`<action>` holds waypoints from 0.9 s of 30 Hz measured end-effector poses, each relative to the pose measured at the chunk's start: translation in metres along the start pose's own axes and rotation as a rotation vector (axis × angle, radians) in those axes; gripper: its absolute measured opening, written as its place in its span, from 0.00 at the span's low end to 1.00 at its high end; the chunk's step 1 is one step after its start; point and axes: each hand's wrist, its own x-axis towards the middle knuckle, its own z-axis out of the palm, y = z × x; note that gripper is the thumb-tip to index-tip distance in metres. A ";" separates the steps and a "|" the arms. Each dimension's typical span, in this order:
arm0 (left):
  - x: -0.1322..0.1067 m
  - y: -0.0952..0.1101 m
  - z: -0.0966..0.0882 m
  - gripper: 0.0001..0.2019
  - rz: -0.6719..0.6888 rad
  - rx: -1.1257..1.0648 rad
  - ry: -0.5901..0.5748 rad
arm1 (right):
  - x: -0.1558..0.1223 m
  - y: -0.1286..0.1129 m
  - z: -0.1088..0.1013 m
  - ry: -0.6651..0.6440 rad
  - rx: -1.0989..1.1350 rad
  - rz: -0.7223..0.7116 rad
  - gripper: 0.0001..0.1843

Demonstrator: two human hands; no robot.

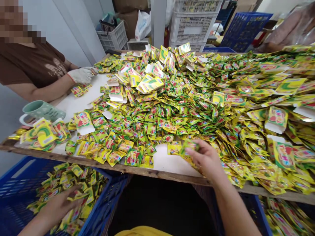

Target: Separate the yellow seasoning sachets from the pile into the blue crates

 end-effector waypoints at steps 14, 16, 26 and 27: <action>0.026 0.225 -0.021 0.13 0.629 -0.202 -0.476 | 0.039 -0.003 0.034 -0.221 -0.758 0.034 0.16; 0.033 0.230 -0.020 0.12 0.661 -0.243 -0.447 | 0.038 -0.003 0.029 -0.239 -0.814 -0.065 0.11; 0.138 0.241 -0.092 0.14 0.312 -0.332 0.727 | -0.016 0.027 0.023 -0.398 -0.728 -0.460 0.15; 0.153 0.245 -0.102 0.14 0.279 -0.313 0.793 | -0.022 0.028 0.022 -0.390 -0.710 -0.499 0.15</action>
